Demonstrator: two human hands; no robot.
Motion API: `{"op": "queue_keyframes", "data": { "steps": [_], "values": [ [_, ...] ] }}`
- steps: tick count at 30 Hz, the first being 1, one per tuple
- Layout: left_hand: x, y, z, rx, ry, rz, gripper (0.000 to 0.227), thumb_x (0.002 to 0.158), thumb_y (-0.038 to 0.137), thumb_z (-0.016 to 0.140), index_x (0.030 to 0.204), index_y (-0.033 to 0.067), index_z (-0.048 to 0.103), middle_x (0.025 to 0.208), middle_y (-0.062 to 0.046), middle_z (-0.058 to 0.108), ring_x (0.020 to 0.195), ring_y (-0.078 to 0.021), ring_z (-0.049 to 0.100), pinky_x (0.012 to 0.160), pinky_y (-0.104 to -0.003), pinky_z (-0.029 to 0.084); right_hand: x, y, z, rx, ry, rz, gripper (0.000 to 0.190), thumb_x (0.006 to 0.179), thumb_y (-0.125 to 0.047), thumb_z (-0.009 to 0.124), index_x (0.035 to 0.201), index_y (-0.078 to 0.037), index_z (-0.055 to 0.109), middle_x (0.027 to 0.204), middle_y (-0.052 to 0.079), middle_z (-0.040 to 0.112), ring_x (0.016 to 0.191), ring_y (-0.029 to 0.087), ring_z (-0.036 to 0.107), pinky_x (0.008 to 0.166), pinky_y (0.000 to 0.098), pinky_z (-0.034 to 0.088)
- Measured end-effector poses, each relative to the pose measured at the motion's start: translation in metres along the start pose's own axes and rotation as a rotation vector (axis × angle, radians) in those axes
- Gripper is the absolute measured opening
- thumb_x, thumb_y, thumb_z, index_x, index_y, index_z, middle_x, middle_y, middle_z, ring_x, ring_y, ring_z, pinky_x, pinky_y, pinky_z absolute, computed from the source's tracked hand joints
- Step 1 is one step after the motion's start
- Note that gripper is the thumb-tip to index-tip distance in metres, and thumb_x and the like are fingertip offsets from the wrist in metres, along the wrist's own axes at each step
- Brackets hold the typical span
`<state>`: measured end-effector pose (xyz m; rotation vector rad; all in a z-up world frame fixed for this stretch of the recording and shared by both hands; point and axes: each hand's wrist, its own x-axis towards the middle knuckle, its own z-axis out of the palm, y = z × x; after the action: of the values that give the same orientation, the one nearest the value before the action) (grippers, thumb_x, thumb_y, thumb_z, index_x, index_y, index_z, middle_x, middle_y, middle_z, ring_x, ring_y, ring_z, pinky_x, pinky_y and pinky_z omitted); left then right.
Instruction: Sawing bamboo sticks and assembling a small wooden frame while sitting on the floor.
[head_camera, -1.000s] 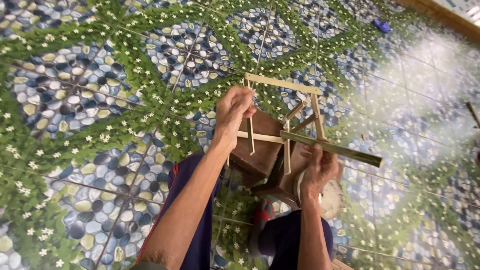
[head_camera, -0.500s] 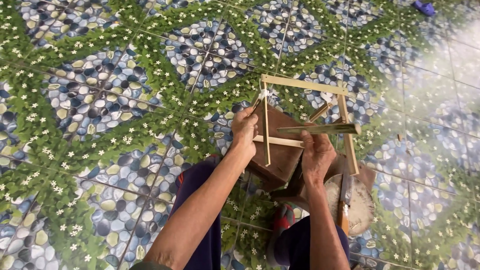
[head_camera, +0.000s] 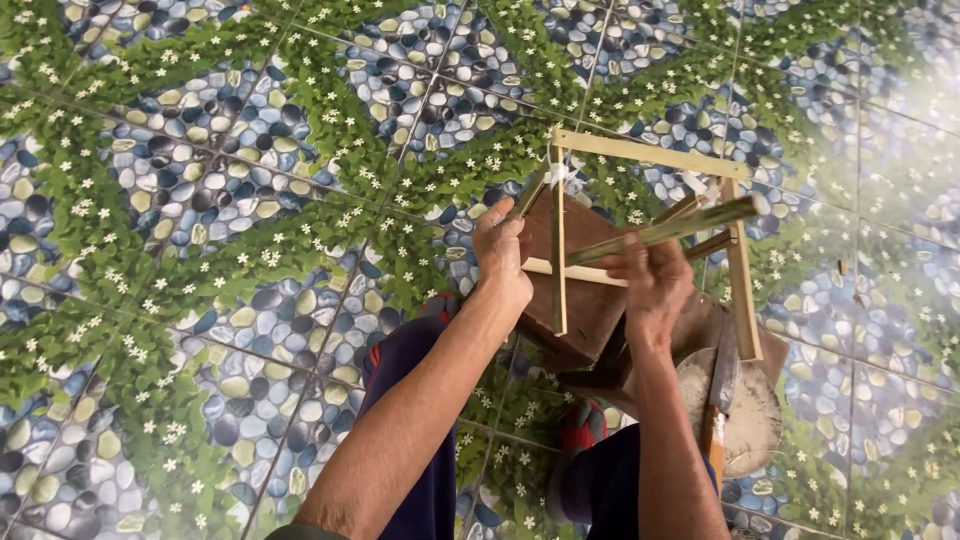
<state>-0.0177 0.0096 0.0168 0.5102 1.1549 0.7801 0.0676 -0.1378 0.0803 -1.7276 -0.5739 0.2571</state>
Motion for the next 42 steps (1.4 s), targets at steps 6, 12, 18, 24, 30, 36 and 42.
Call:
{"op": "queue_keyframes", "data": {
  "steps": [6, 12, 18, 24, 30, 36, 42],
  "values": [
    [-0.017, 0.022, -0.005, -0.074, -0.081, 0.156, 0.031, 0.098, 0.014, 0.064, 0.127, 0.0205, 0.071, 0.118, -0.010, 0.064, 0.099, -0.0229, 0.066, 0.090, -0.038, 0.050, 0.004, 0.006, 0.002, 0.044, 0.032, -0.062, 0.019, 0.103, -0.012, 0.068, 0.120, -0.003, 0.071, 0.073, 0.015, 0.072, 0.064, 0.019, 0.073, 0.063, 0.0241, 0.059],
    [-0.015, 0.013, -0.004, -0.013, -0.118, 0.156, 0.029, 0.092, 0.014, 0.070, 0.119, 0.0179, 0.076, 0.104, -0.008, 0.069, 0.080, -0.0160, 0.070, 0.064, -0.023, 0.056, 0.006, 0.031, 0.013, -0.102, -0.141, 0.104, 0.024, 0.104, -0.024, 0.070, 0.118, -0.005, 0.074, 0.078, 0.019, 0.074, 0.067, 0.024, 0.075, 0.065, 0.0332, 0.061],
    [-0.042, 0.018, -0.018, 0.041, -0.095, 0.073, 0.034, 0.092, 0.014, 0.066, 0.124, 0.0213, 0.073, 0.116, -0.009, 0.067, 0.091, -0.0209, 0.062, 0.083, -0.038, 0.046, 0.004, 0.030, 0.022, -0.377, -0.311, 0.168, 0.019, 0.095, -0.038, 0.072, 0.106, -0.023, 0.078, 0.088, 0.008, 0.078, 0.100, 0.033, 0.074, 0.088, 0.0470, 0.056],
    [-0.062, 0.026, -0.022, 0.041, -0.142, 0.080, 0.035, 0.093, 0.015, 0.067, 0.127, 0.0197, 0.072, 0.115, -0.007, 0.064, 0.098, -0.0222, 0.059, 0.090, -0.041, 0.043, 0.004, 0.035, 0.037, -0.526, -0.400, 0.141, 0.015, 0.098, -0.026, 0.066, 0.109, -0.019, 0.073, 0.102, 0.017, 0.078, 0.106, 0.041, 0.072, 0.093, 0.0542, 0.056],
    [-0.084, 0.012, -0.020, 0.152, -0.150, -0.012, 0.046, 0.091, 0.004, 0.066, 0.135, 0.0164, 0.068, 0.129, -0.010, 0.062, 0.097, -0.0187, 0.060, 0.084, -0.035, 0.046, 0.008, 0.015, 0.041, -0.509, -0.400, 0.157, 0.021, 0.095, -0.028, 0.064, 0.106, -0.010, 0.067, 0.101, 0.018, 0.076, 0.106, 0.043, 0.070, 0.090, 0.0583, 0.055],
    [-0.087, 0.003, -0.010, 0.220, -0.198, -0.040, 0.051, 0.091, 0.005, 0.071, 0.140, 0.0161, 0.063, 0.133, -0.011, 0.061, 0.120, -0.0275, 0.059, 0.103, -0.045, 0.041, 0.016, 0.039, 0.042, -0.574, -0.440, 0.030, 0.022, 0.093, -0.018, 0.063, 0.105, 0.001, 0.063, 0.099, 0.027, 0.073, 0.104, 0.048, 0.069, 0.085, 0.0621, 0.055],
    [-0.100, 0.013, -0.011, 0.171, -0.233, 0.014, 0.053, 0.087, 0.008, 0.072, 0.139, 0.0164, 0.065, 0.110, -0.009, 0.057, 0.098, -0.0180, 0.054, 0.088, -0.037, 0.044, 0.022, 0.058, 0.040, -0.486, -0.408, -0.035, 0.023, 0.094, -0.023, 0.066, 0.099, 0.000, 0.064, 0.093, 0.025, 0.070, 0.101, 0.049, 0.067, 0.077, 0.0565, 0.053]
  ]
}}
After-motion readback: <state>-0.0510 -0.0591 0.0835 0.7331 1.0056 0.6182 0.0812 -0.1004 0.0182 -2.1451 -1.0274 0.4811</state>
